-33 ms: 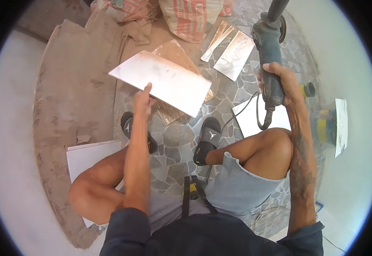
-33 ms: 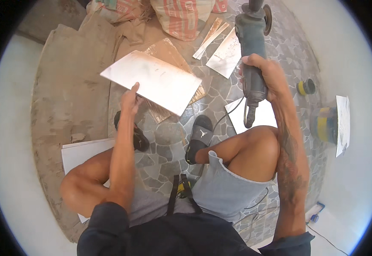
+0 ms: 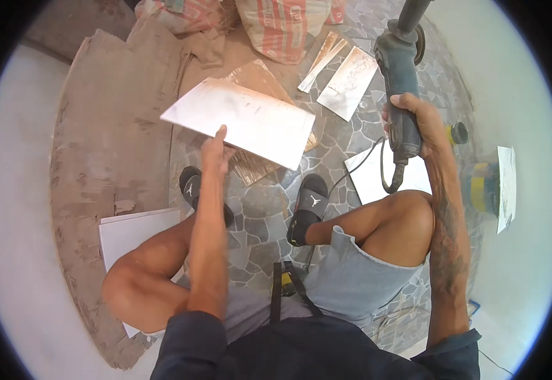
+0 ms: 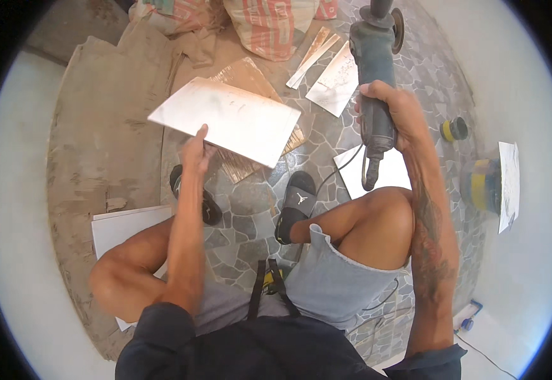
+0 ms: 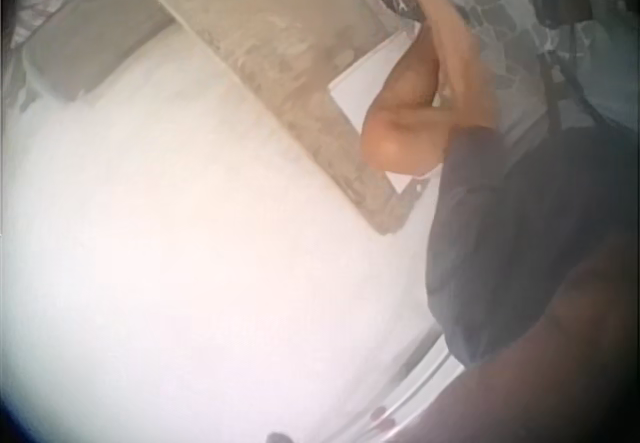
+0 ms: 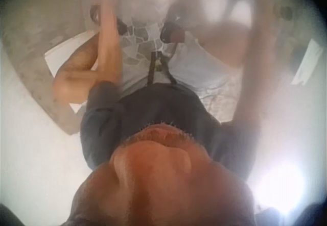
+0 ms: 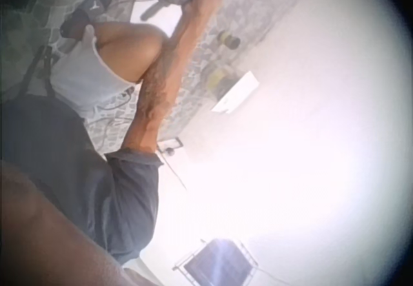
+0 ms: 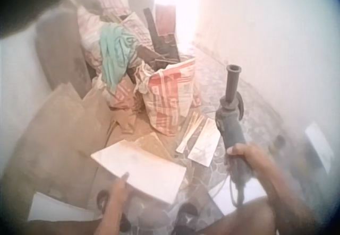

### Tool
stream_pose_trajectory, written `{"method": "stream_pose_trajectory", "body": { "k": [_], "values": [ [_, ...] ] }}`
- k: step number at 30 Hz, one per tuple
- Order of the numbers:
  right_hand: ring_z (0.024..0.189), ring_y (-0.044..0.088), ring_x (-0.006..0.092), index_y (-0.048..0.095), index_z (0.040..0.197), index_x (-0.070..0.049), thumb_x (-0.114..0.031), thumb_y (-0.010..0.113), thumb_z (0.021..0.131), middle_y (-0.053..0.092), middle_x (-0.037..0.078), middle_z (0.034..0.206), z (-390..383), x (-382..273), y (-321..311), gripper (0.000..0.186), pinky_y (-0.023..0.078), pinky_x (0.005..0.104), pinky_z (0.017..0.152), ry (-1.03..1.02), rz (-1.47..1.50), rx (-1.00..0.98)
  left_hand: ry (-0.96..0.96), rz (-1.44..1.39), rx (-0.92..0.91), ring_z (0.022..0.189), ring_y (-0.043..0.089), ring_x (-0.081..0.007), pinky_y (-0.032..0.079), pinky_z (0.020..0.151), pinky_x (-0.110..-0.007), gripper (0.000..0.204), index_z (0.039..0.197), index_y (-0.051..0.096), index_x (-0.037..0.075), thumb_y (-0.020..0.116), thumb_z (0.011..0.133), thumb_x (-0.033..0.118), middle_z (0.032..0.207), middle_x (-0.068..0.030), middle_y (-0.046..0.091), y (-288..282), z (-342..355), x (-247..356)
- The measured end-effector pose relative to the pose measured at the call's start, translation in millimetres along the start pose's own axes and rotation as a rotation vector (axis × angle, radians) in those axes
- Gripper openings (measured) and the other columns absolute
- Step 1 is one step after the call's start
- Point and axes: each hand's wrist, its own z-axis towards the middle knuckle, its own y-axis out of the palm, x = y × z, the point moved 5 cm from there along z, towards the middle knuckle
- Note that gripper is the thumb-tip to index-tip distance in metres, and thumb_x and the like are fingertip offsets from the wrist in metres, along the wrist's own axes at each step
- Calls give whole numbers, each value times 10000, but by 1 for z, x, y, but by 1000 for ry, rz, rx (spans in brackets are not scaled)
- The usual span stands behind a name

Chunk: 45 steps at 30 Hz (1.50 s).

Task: The person points at markings on a tile, cuts along the line on the tile using an angle grinder, and sets aside the cut pieces.

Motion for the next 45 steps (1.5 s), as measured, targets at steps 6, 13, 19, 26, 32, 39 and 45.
{"method": "stream_pose_trajectory", "body": {
  "k": [6,13,19,26,32,39,45],
  "values": [
    [601,658,225,633,958,106,-207,738,776,665,171,797,4,5,8,377,555,331,530,-1,60,-32,-15,-368,84,984,653,-256,554,896,-426,338,1249,533,2,645,968,153,1174,-94,617,25,-20,-32],
    [607,658,218,633,950,93,-216,724,782,659,164,791,-6,-3,-1,363,539,329,516,-30,-29,32,114,-577,230,1128,592,-300,535,1009,-423,402,1252,451,-130,602,989,133,1227,-180,548,35,8,-74],
    [622,651,201,621,1003,103,-260,706,788,658,154,812,1,3,6,430,543,295,560,-13,-94,18,181,-600,222,1156,579,-335,530,1029,-417,400,1222,451,-175,572,1005,138,1243,-208,537,2,30,-83],
    [631,648,199,614,992,76,-258,704,791,653,138,816,3,-1,13,400,531,306,550,13,-152,-16,78,-609,184,1131,598,-341,547,996,-433,367,1278,462,-109,577,997,98,1270,-190,533,9,50,-111],
    [642,652,207,619,999,86,-275,703,785,654,149,825,3,-4,14,428,532,312,573,18,-159,0,-167,-479,117,1057,640,-378,588,902,-438,396,1250,487,-76,614,993,198,1198,-208,591,-10,57,-136],
    [631,650,202,635,959,89,-271,698,787,656,149,817,0,-4,16,404,521,309,551,-3,-151,-28,-344,-270,121,975,673,-369,609,825,-439,430,1222,513,-43,625,990,302,1117,-212,645,-31,75,-153],
    [630,650,196,634,980,92,-263,699,795,656,144,810,-3,-5,16,405,530,303,562,-5,-163,-77,-469,-219,191,914,690,-377,621,773,-390,401,1175,551,-51,602,999,305,1036,-211,673,-40,73,-139]
  ]
}}
